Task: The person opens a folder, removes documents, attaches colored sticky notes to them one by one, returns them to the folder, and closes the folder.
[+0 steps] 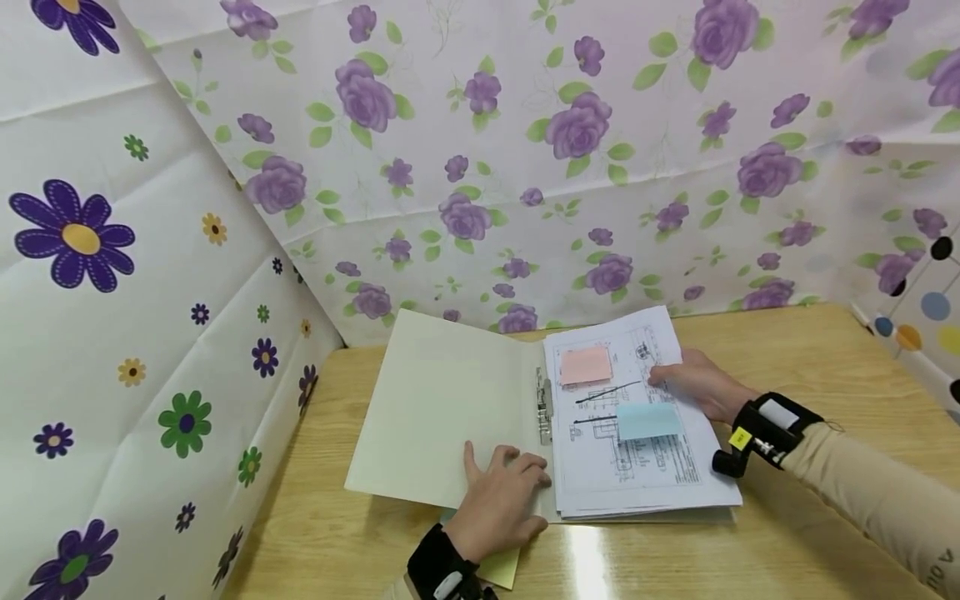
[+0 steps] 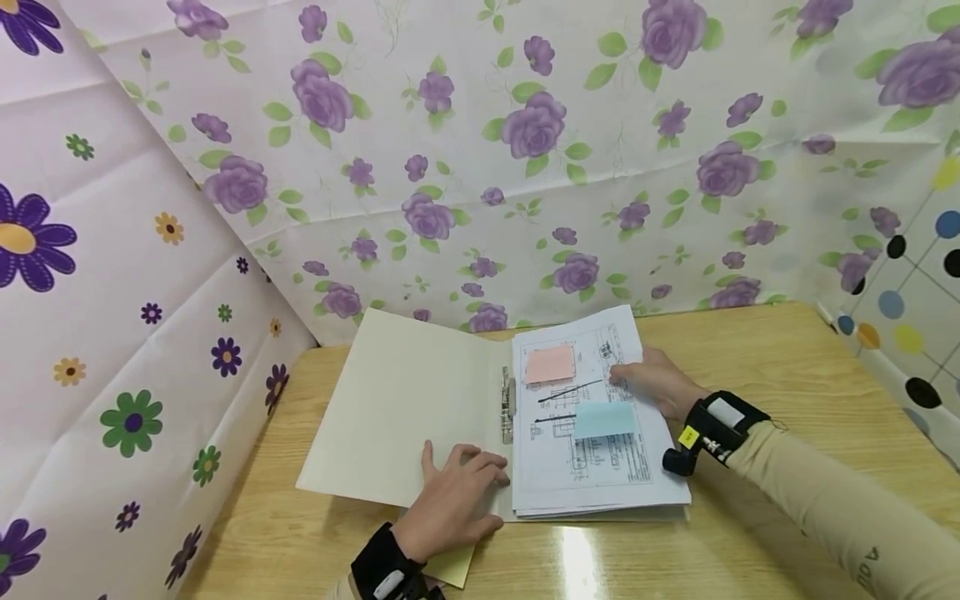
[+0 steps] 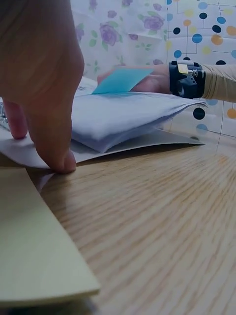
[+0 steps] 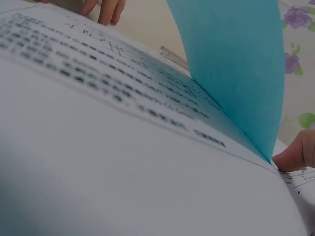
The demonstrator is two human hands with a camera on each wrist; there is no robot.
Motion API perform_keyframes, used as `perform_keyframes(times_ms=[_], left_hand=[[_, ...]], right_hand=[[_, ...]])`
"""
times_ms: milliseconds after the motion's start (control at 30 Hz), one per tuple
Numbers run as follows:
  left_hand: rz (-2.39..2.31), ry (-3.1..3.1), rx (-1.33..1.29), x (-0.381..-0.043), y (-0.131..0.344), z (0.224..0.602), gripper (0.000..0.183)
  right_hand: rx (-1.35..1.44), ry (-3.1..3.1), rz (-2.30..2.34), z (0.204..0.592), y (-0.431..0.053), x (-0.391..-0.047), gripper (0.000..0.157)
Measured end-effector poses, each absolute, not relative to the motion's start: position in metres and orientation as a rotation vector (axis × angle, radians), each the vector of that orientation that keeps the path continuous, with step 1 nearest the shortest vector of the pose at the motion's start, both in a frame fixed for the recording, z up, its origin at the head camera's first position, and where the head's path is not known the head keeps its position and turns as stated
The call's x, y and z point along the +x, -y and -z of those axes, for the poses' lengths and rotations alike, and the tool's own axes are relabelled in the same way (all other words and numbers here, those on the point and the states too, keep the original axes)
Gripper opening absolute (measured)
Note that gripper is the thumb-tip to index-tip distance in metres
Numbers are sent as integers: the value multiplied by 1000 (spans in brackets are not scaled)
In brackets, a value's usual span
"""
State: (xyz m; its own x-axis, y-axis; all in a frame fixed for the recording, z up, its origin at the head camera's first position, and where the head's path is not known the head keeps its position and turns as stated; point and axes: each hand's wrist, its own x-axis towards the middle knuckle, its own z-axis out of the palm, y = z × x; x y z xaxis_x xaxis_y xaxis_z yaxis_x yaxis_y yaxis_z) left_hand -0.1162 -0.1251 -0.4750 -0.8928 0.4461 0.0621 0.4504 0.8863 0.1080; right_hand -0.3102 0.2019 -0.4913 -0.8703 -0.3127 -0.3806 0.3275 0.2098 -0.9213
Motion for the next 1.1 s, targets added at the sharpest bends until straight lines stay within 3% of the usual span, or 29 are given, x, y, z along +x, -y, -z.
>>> perform_keyframes(times_ms=[333,700,933,1100], left_hand=[[236,2986,-727,-115,124,476,42],[283,2978,-681,-115,124,477,81],[134,2954,-783,-114,125,479,45],[150,2970,-817,-114,124,479,41]], right_hand=[[29,-2041,1685,501,-195,-306,70],[32,-2200,1570,508,-188,-307,76],[22,-2250,1511,502,-187,-305,79],[-104,-2443,1349,496,-182,-303,78]])
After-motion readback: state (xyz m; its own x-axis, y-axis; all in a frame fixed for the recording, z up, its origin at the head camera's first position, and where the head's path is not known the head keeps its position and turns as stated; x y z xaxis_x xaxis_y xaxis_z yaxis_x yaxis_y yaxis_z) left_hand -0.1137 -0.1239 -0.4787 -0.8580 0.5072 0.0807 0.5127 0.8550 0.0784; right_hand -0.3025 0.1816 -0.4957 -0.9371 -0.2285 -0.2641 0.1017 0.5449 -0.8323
